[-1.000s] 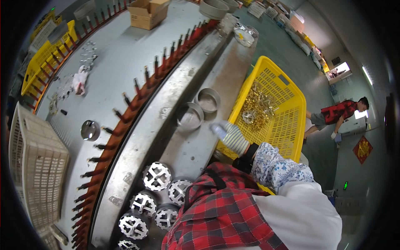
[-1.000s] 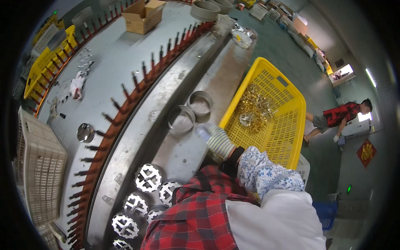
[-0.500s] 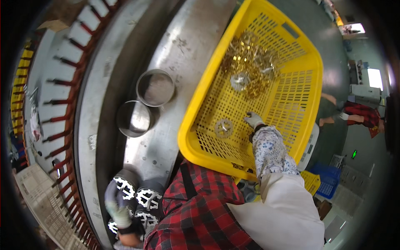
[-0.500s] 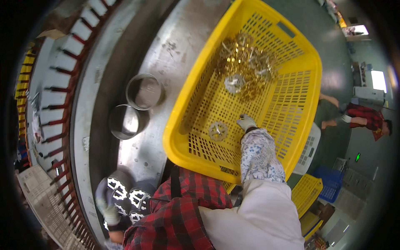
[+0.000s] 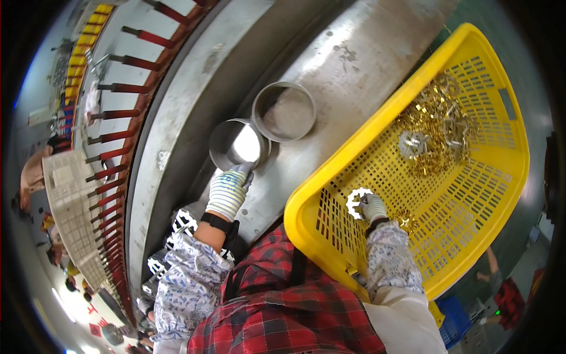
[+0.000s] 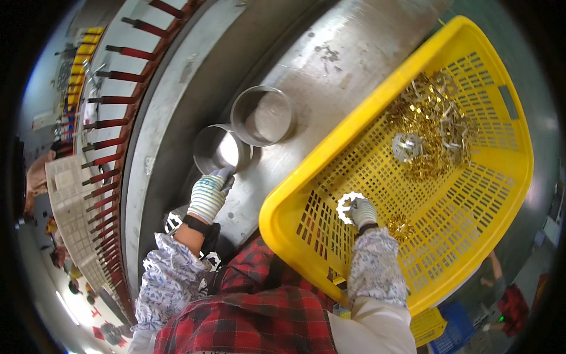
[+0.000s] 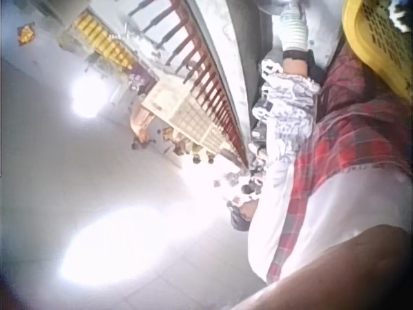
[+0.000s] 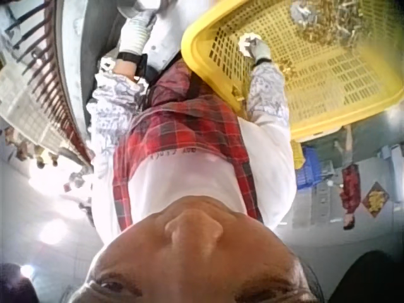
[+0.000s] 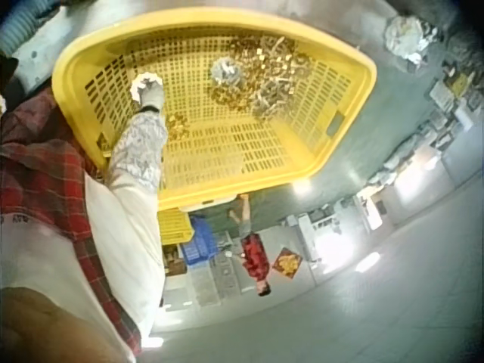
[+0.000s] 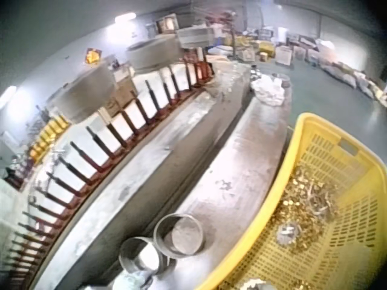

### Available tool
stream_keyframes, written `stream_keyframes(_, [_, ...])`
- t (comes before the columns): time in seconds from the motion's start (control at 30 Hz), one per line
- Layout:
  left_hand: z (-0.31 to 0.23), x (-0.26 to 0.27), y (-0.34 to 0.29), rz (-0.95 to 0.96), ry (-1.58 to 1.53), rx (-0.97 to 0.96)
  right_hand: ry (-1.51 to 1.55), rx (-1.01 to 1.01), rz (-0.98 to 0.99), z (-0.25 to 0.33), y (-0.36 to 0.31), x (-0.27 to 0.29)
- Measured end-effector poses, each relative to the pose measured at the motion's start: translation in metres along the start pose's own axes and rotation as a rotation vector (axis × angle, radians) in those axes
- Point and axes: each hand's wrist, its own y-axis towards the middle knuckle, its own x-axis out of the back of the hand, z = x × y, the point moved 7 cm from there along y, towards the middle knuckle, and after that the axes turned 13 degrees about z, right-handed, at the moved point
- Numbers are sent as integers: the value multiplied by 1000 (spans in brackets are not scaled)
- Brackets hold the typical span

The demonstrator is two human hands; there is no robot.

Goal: Assembling small metal components into circular housings on a conveyor belt in a factory setting.

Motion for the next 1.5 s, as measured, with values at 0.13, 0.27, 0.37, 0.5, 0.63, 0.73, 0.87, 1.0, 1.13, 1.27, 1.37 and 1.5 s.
stream_keyframes(0.13, [46, -23, -24, 110, 11, 55, 187, 306, -511, 52, -88, 86])
stream_keyframes(0.27, [87, -48, -71, 136, -77, 56, -176, 843, -1091, 195, -247, 161])
stream_keyframes(0.37, [92, -36, -111, -300, -472, -46, 372, 1157, -794, 301, -273, 139])
stream_keyframes(0.5, [125, -65, -138, -479, -1557, 358, -180, 1494, -459, 450, -247, 61])
stream_keyframes(0.63, [106, -68, -137, -273, -1616, 337, -303, 1452, -518, 495, -191, -4])
stream_keyframes(0.73, [109, -76, -144, -333, -1532, 330, -316, 1478, -494, 508, -177, -26])
stream_keyframes(0.87, [114, -100, -122, -269, -1785, 267, -360, 1492, -509, 505, -162, -38])
stream_keyframes(1.0, [120, -104, -108, -427, -1365, 220, -319, 1502, -538, 513, -155, -44])
stream_keyframes(1.13, [116, -105, -101, -439, -1416, 255, -352, 1493, -529, 510, -149, -42])
stream_keyframes(1.27, [116, -116, -91, -406, -1516, 309, -292, 1508, -535, 510, -145, -40])
stream_keyframes(1.37, [114, -117, -89, -373, -1584, 343, -294, 1517, -568, 507, -146, -41])
stream_keyframes(1.5, [119, -116, -87, -473, -1403, 338, -295, 1488, -575, 510, -148, -39])
